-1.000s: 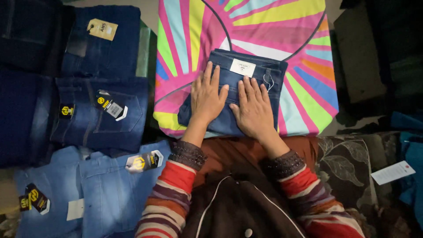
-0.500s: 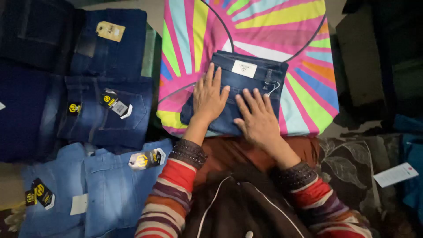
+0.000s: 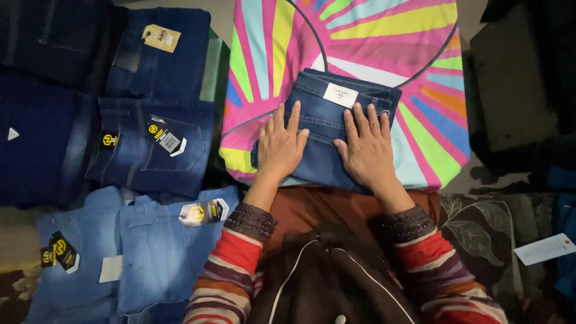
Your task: Folding and stacking various pairs of denim jeans on a flat surface
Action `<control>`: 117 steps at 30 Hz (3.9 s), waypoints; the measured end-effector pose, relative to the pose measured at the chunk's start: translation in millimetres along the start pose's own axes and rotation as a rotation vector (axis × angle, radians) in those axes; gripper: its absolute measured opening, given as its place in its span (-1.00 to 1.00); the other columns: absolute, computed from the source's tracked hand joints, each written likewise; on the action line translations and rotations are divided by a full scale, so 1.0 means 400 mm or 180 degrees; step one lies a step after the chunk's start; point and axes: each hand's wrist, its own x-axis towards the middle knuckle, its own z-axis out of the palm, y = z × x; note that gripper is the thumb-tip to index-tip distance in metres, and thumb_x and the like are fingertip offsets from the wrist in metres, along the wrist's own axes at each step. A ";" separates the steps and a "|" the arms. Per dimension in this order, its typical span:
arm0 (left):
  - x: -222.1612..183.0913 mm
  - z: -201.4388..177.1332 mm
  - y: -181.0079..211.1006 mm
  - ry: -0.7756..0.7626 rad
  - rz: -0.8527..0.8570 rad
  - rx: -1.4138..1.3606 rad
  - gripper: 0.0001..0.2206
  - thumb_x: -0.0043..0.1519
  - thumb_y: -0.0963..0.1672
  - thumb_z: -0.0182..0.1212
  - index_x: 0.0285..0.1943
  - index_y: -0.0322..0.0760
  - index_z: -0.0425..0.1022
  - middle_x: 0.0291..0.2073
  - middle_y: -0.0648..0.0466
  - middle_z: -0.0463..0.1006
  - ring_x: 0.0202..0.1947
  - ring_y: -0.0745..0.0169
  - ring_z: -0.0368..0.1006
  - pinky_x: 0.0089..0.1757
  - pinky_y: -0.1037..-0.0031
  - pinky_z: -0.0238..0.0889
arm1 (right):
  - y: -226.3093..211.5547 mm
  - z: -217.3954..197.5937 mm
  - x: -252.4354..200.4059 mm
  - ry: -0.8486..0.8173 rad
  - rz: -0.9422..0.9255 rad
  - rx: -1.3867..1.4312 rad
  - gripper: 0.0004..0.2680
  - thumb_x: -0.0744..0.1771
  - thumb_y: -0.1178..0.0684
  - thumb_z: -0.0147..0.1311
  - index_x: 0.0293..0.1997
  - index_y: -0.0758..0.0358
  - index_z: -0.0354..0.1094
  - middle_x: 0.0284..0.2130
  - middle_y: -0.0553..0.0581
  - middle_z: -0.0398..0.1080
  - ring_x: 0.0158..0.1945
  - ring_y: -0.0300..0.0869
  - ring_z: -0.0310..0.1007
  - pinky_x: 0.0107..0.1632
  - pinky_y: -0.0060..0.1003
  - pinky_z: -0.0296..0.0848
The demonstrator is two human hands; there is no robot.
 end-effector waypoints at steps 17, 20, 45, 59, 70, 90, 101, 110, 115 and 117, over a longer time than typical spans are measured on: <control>-0.005 -0.022 0.016 -0.0118 -0.0113 -0.0181 -0.38 0.43 0.08 -0.14 0.66 -0.06 -0.13 0.43 -0.35 0.13 0.40 -0.40 0.14 0.25 -0.18 0.02 | 0.100 0.042 0.093 -0.0553 0.0244 0.0301 -0.48 0.44 -0.31 -0.22 0.57 0.16 0.02 0.47 0.34 0.06 0.55 0.20 -0.13 0.48 0.29 -0.25; 0.003 -0.017 0.021 0.0005 -0.0148 -0.0159 -0.38 0.41 0.08 -0.08 0.64 -0.04 -0.09 0.41 -0.35 0.16 0.37 -0.43 0.19 0.21 -0.20 0.07 | 0.124 0.065 0.094 -0.0433 0.0130 0.0196 -0.49 0.44 -0.29 -0.18 0.56 0.17 0.05 0.46 0.34 0.10 0.53 0.20 -0.06 0.46 0.29 -0.17; 0.010 0.029 -0.120 -0.0110 -0.0902 -0.1469 -0.38 0.10 0.05 0.26 0.24 -0.44 0.35 0.21 -0.24 0.42 0.13 -0.26 0.41 0.08 0.11 0.29 | 0.252 -0.012 0.066 -0.0350 0.1464 0.3773 -0.80 0.45 0.09 0.02 0.20 0.32 0.25 -0.16 0.01 0.32 -0.25 -0.33 0.26 -0.18 -0.48 0.31; -0.146 -0.127 -0.157 -0.0003 -0.0787 -0.4489 -0.65 0.07 -0.25 0.28 0.07 -0.46 0.50 -0.20 0.05 0.58 -0.26 0.32 0.43 -0.15 0.58 0.31 | 0.050 -0.216 0.075 -0.1223 0.1577 0.4040 -0.53 0.27 0.39 0.01 0.37 0.47 0.12 0.09 0.32 0.35 0.06 -0.03 0.34 0.12 -0.23 0.31; -0.241 -0.171 -0.337 0.1907 -0.1875 -0.4152 -0.70 -0.06 -0.25 0.31 -0.11 -0.23 0.56 -0.38 0.09 0.56 -0.31 0.29 0.44 -0.28 0.47 0.35 | -0.204 -0.008 0.480 -0.2013 -0.0629 0.3226 -0.27 0.11 0.34 0.25 0.47 0.39 0.01 0.30 0.52 0.15 0.45 0.31 -0.01 0.45 0.23 -0.04; 0.146 -0.064 -0.733 0.2289 -0.2476 -0.2040 -0.61 0.22 -0.11 0.24 0.14 -0.38 0.23 -0.51 -0.02 0.53 -0.55 0.00 0.48 -0.37 0.24 0.36 | -0.703 0.602 1.027 -0.0372 -0.1580 0.1070 -0.53 0.44 -0.08 -0.06 0.56 0.20 -0.03 0.51 0.23 -0.09 0.54 0.22 -0.32 0.41 0.40 -0.30; 0.136 0.080 -0.711 0.2543 -0.2257 -0.2198 -0.54 0.23 -0.18 0.13 0.33 -0.22 0.16 0.02 -0.29 0.52 0.00 -0.32 0.51 0.02 0.00 0.40 | -0.628 0.444 0.711 -0.1990 -0.1782 0.1724 -0.48 0.45 -0.35 -0.29 0.62 -0.04 -0.20 0.55 0.23 -0.27 0.57 0.23 -0.33 0.48 0.28 -0.25; -0.498 0.096 -0.300 0.0549 -0.1952 -0.2326 -0.69 0.09 -0.12 0.18 -0.01 -0.30 0.60 -0.14 -0.28 0.66 -0.02 -0.36 0.56 -0.02 -0.05 0.45 | -0.625 0.052 0.148 -0.2735 -0.1992 0.2684 -0.58 0.43 -0.24 -0.14 0.35 0.25 0.28 0.21 0.46 0.33 0.29 0.39 0.25 0.37 0.20 0.17; -0.915 -0.181 -0.397 0.1460 -0.2553 -0.1538 -0.76 0.24 -0.11 0.20 0.04 -0.22 0.60 -0.02 -0.23 0.64 0.09 -0.36 0.49 0.08 -0.01 0.40 | -0.707 -0.082 -0.048 -0.3020 -0.2798 0.2396 -0.60 0.36 -0.13 0.11 0.33 0.18 0.29 0.13 0.40 0.41 0.22 0.32 0.36 0.23 0.18 0.38; -1.075 -0.309 -0.449 0.1699 -0.4138 0.1353 -0.56 0.08 0.00 0.44 0.11 -0.15 0.52 -0.05 -0.10 0.58 -0.03 -0.24 0.48 -0.07 0.00 0.42 | -0.728 -0.131 -0.087 -0.3224 -0.3216 0.2175 -0.63 0.38 -0.15 0.01 0.37 -0.05 0.26 0.15 0.14 0.41 0.19 0.19 0.42 0.14 0.11 0.45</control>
